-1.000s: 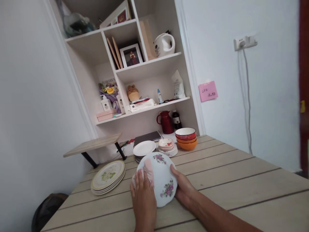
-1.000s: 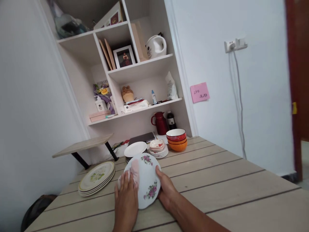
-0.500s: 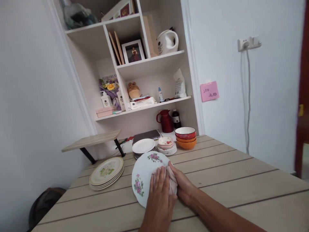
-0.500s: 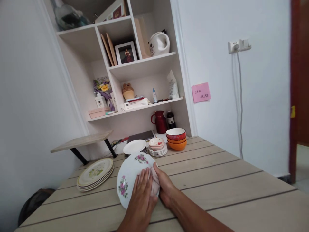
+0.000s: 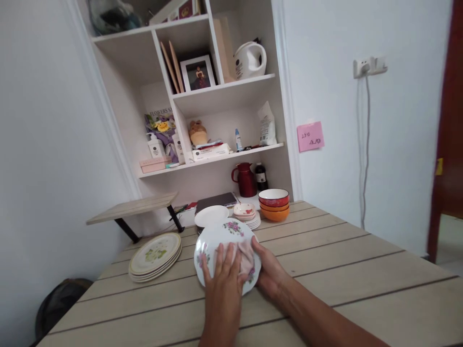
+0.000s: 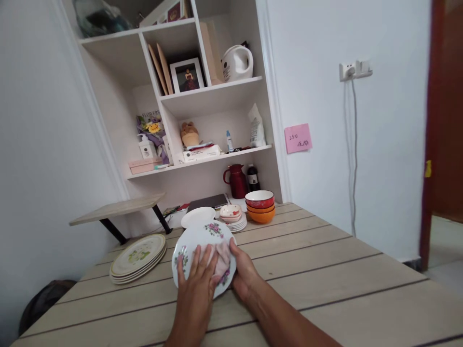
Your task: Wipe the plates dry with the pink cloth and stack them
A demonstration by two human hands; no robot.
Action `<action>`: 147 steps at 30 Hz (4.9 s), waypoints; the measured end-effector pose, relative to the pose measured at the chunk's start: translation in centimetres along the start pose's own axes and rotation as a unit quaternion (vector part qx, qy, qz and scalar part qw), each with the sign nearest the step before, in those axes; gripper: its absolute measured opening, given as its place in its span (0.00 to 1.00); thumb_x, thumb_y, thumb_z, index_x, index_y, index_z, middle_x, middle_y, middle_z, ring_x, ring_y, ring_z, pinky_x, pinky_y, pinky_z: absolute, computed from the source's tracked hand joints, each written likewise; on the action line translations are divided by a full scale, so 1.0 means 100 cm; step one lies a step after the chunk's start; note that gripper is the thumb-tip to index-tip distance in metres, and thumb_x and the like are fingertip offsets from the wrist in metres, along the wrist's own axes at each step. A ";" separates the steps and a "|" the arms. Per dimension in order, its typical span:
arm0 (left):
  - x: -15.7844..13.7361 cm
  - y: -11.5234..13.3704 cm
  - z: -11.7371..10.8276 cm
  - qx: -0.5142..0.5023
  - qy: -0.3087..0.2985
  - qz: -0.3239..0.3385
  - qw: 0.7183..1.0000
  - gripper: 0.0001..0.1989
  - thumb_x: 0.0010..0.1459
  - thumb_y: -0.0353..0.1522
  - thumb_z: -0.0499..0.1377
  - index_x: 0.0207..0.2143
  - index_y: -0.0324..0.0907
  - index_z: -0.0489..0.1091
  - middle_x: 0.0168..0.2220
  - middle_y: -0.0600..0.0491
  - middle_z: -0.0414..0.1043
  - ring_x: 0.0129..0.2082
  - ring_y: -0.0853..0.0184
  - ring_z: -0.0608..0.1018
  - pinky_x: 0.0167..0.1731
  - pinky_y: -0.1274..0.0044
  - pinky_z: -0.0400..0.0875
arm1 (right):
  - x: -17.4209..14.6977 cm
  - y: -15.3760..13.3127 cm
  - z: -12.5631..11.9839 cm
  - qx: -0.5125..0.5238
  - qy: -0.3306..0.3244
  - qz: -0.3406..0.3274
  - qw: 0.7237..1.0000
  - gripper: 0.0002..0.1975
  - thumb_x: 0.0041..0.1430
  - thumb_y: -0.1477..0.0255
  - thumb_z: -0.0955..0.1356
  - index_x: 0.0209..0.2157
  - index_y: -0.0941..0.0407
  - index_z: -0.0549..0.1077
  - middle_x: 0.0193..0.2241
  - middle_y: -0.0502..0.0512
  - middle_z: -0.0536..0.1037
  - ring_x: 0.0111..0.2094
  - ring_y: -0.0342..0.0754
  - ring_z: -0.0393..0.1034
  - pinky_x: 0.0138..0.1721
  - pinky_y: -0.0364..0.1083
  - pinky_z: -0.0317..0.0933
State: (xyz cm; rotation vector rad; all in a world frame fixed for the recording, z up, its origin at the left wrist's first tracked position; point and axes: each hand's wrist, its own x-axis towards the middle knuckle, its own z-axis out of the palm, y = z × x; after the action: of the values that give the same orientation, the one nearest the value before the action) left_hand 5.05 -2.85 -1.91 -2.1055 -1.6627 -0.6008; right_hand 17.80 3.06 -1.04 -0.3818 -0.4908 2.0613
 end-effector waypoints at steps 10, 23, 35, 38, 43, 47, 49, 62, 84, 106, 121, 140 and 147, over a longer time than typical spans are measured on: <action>-0.001 -0.032 0.016 0.085 -0.021 -0.230 0.969 0.26 0.64 0.31 0.46 0.64 0.43 0.52 0.67 0.48 0.46 0.67 0.54 0.52 0.62 0.52 0.47 | -0.004 0.004 -0.010 -0.061 0.088 -0.002 0.994 0.26 0.58 0.61 0.67 0.53 0.62 0.70 0.42 0.64 0.81 0.45 0.57 0.75 0.53 0.56 0.63; -0.006 -0.039 0.019 -0.060 -0.044 -0.173 0.982 0.29 0.65 0.38 0.43 0.66 0.37 0.47 0.69 0.44 0.40 0.68 0.54 0.44 0.64 0.56 0.44 | -0.013 0.015 -0.004 -0.177 -0.003 0.036 0.984 0.26 0.56 0.59 0.69 0.50 0.63 0.72 0.45 0.67 0.79 0.45 0.58 0.76 0.53 0.54 0.62; -0.006 -0.009 0.005 -0.183 -0.085 0.097 0.975 0.31 0.65 0.43 0.44 0.67 0.50 0.38 0.70 0.56 0.35 0.69 0.60 0.41 0.66 0.59 0.42 | -0.001 0.013 -0.005 -0.042 0.019 0.018 0.999 0.25 0.58 0.59 0.67 0.50 0.64 0.71 0.45 0.65 0.80 0.46 0.55 0.75 0.54 0.52 0.63; -0.004 -0.007 0.005 -0.178 -0.074 0.088 0.977 0.29 0.66 0.41 0.43 0.67 0.51 0.38 0.69 0.57 0.38 0.68 0.61 0.43 0.66 0.60 0.43 | 0.002 0.012 -0.007 -0.033 0.000 0.024 0.999 0.26 0.59 0.58 0.66 0.50 0.63 0.71 0.45 0.66 0.79 0.47 0.56 0.75 0.54 0.53 0.63; -0.003 -0.007 0.003 -0.143 -0.073 0.047 0.986 0.27 0.66 0.38 0.44 0.66 0.52 0.44 0.69 0.59 0.40 0.68 0.62 0.45 0.66 0.61 0.44 | 0.003 0.010 -0.007 -0.038 -0.016 0.020 0.999 0.28 0.60 0.56 0.64 0.51 0.64 0.71 0.45 0.67 0.79 0.48 0.56 0.74 0.54 0.52 0.62; -0.003 -0.012 0.006 -0.099 -0.098 -0.054 0.989 0.28 0.64 0.35 0.46 0.66 0.49 0.48 0.69 0.56 0.42 0.68 0.59 0.46 0.65 0.59 0.44 | 0.003 0.008 -0.010 -0.059 0.035 0.020 0.997 0.27 0.59 0.56 0.65 0.51 0.62 0.71 0.44 0.65 0.80 0.46 0.56 0.75 0.52 0.54 0.64; -0.004 -0.018 0.011 -0.076 -0.112 -0.111 0.985 0.29 0.63 0.35 0.47 0.66 0.45 0.49 0.68 0.51 0.43 0.68 0.57 0.47 0.64 0.58 0.45 | 0.003 0.008 -0.011 -0.062 0.060 0.010 0.996 0.26 0.59 0.57 0.65 0.52 0.61 0.70 0.43 0.64 0.81 0.44 0.56 0.76 0.50 0.55 0.65; -0.008 -0.027 0.015 -0.072 -0.148 -0.139 0.977 0.29 0.64 0.36 0.45 0.65 0.37 0.49 0.68 0.46 0.42 0.68 0.57 0.47 0.65 0.60 0.45 | 0.002 0.014 -0.010 -0.081 0.096 -0.025 0.992 0.22 0.60 0.66 0.67 0.53 0.62 0.68 0.38 0.62 0.82 0.39 0.54 0.78 0.47 0.54 0.68; 0.040 -0.044 0.009 -0.057 -0.150 -0.001 0.987 0.26 0.65 0.40 0.46 0.64 0.59 0.47 0.68 0.57 0.46 0.68 0.55 0.47 0.61 0.48 0.38 | 0.007 0.008 -0.016 -0.135 -0.036 0.045 0.989 0.23 0.60 0.59 0.66 0.48 0.64 0.72 0.38 0.66 0.82 0.38 0.55 0.78 0.47 0.54 0.67; 0.019 -0.020 0.017 -0.099 -0.142 0.035 0.984 0.29 0.63 0.39 0.50 0.66 0.54 0.47 0.68 0.57 0.41 0.68 0.59 0.48 0.64 0.62 0.50 | 0.007 0.001 -0.018 -0.075 -0.007 0.051 0.996 0.25 0.61 0.58 0.64 0.49 0.64 0.71 0.41 0.67 0.81 0.43 0.55 0.76 0.52 0.54 0.63; 0.011 -0.050 0.021 -0.172 -0.184 -0.112 0.961 0.22 0.63 0.38 0.48 0.59 0.56 0.62 0.67 0.54 0.52 0.67 0.58 0.53 0.62 0.53 0.44 | 0.008 -0.035 -0.035 -0.064 0.139 -0.026 0.988 0.22 0.63 0.65 0.64 0.55 0.63 0.66 0.37 0.63 0.82 0.36 0.53 0.78 0.49 0.55 0.67; 0.019 -0.057 0.017 -0.148 0.140 -0.165 0.965 0.19 0.60 0.27 0.51 0.52 0.45 0.68 0.49 0.47 0.65 0.51 0.62 0.69 0.53 0.68 0.64 | -0.006 -0.020 -0.026 -0.205 0.085 0.038 0.974 0.23 0.58 0.61 0.68 0.49 0.64 0.71 0.39 0.67 0.82 0.38 0.57 0.78 0.47 0.55 0.67; 0.020 -0.043 0.038 -0.131 -0.022 -0.150 0.980 0.31 0.58 0.36 0.55 0.63 0.37 0.55 0.66 0.38 0.50 0.66 0.49 0.52 0.60 0.54 0.50 | -0.006 -0.015 -0.018 -0.204 0.118 0.009 0.972 0.25 0.60 0.56 0.64 0.50 0.60 0.71 0.45 0.65 0.79 0.45 0.55 0.75 0.51 0.53 0.65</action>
State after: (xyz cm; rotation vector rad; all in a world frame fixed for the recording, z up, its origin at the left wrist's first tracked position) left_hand 1.60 1.77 -3.84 -2.0652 -2.0428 -0.9166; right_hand 20.07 3.58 -1.84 -0.8673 -0.7658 1.8935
